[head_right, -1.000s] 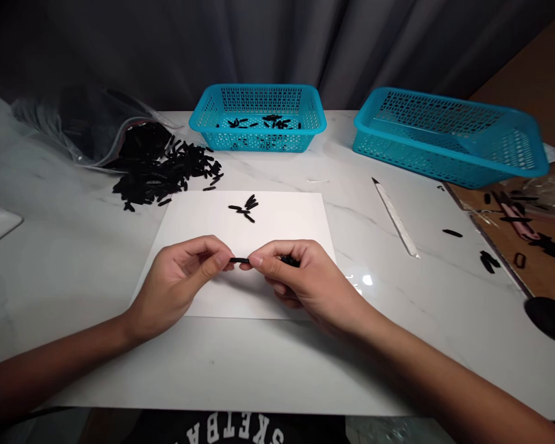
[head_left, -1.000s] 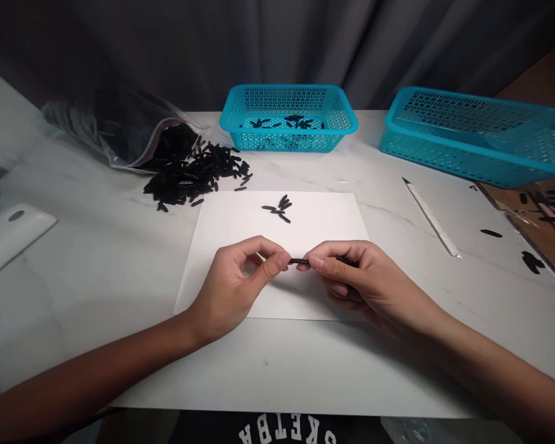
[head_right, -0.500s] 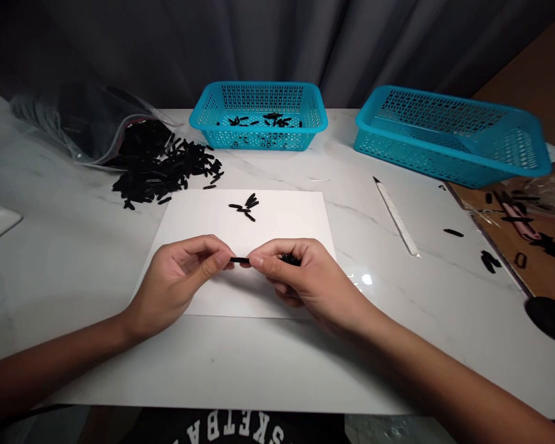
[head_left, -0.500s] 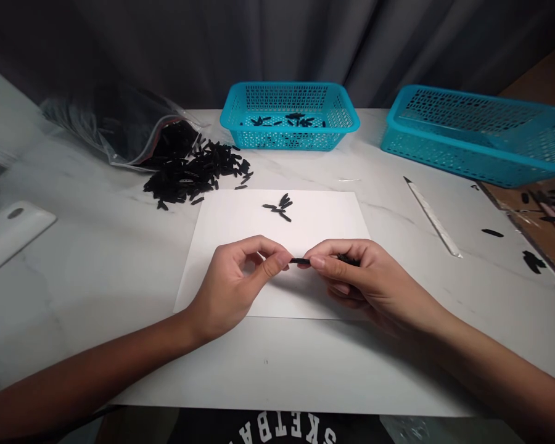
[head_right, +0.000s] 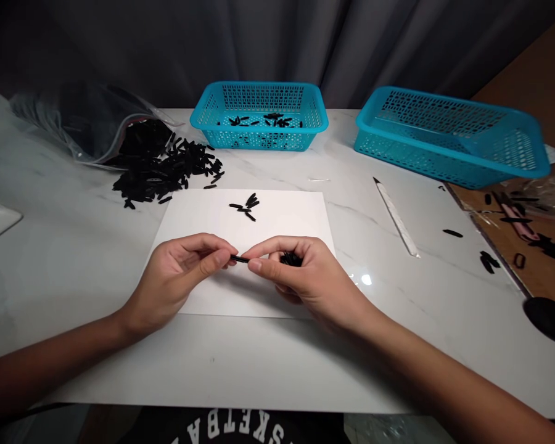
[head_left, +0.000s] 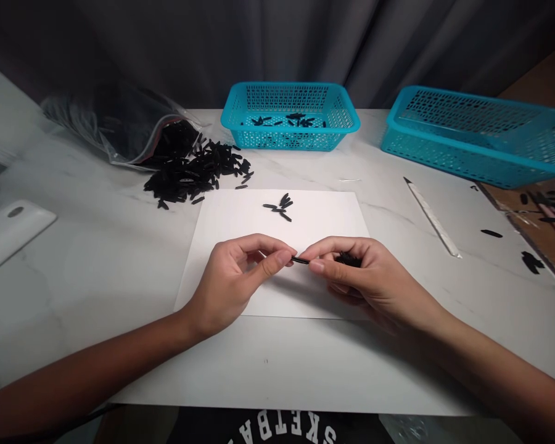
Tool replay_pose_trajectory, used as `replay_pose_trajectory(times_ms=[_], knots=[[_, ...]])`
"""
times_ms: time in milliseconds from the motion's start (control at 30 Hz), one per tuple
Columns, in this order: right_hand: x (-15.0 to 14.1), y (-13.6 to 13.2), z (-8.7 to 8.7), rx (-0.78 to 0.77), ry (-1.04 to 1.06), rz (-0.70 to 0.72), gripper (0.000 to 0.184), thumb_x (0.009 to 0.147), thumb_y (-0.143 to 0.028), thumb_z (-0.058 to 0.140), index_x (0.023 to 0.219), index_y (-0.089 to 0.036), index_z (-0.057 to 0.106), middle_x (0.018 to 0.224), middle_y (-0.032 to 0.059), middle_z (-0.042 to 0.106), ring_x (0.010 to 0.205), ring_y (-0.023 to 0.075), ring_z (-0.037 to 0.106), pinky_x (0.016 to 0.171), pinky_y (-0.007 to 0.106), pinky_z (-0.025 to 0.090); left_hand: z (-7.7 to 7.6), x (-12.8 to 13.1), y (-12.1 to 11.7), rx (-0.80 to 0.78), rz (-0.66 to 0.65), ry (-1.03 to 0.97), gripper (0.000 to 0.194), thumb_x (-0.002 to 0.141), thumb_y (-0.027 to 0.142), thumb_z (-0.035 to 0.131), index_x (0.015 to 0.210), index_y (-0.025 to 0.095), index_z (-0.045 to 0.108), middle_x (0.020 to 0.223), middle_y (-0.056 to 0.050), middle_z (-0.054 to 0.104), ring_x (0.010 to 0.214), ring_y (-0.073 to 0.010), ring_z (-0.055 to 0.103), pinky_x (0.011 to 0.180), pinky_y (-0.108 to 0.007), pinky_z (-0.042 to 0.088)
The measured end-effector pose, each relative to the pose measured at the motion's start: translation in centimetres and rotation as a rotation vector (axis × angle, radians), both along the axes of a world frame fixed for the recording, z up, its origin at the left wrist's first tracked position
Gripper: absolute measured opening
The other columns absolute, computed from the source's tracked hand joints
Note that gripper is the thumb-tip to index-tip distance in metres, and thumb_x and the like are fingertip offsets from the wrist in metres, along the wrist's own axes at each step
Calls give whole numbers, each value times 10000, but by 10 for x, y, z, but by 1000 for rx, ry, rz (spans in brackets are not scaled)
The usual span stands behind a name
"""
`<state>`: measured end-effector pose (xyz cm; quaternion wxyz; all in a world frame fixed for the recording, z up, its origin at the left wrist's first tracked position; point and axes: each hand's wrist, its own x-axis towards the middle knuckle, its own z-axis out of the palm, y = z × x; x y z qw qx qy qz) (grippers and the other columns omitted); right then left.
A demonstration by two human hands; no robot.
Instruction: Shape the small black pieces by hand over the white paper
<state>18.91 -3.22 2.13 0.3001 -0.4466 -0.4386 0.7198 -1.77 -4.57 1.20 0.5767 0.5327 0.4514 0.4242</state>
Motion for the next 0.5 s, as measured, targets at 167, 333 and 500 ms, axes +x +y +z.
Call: replay_pose_trajectory(times_ms=[167, 333, 500], knots=[[0, 1, 0, -11, 7, 3, 150, 812, -333, 794, 872, -197, 777, 506, -77, 344, 441, 32, 265, 389, 176, 159, 0, -1, 0, -17, -4, -27, 72, 886, 309, 712, 863, 260, 759, 833, 64, 749, 815, -50, 672, 770, -111, 512], [3, 0, -2, 58, -17, 10, 142, 820, -333, 790, 898, -217, 761, 511, -86, 337, 434, 29, 263, 395, 187, 164, -1, -1, 0, -56, -20, -2, 85, 876, 339, 721, 896, 271, 767, 891, 49, 761, 859, -77, 689, 797, -144, 528], [4, 0, -2, 115, -32, 28, 100, 840, -293, 771, 914, -229, 749, 545, -85, 350, 443, 31, 283, 410, 199, 191, 0, -2, -1, -45, -36, 26, 87, 881, 335, 714, 897, 267, 767, 880, 42, 759, 847, -86, 688, 788, -160, 525]])
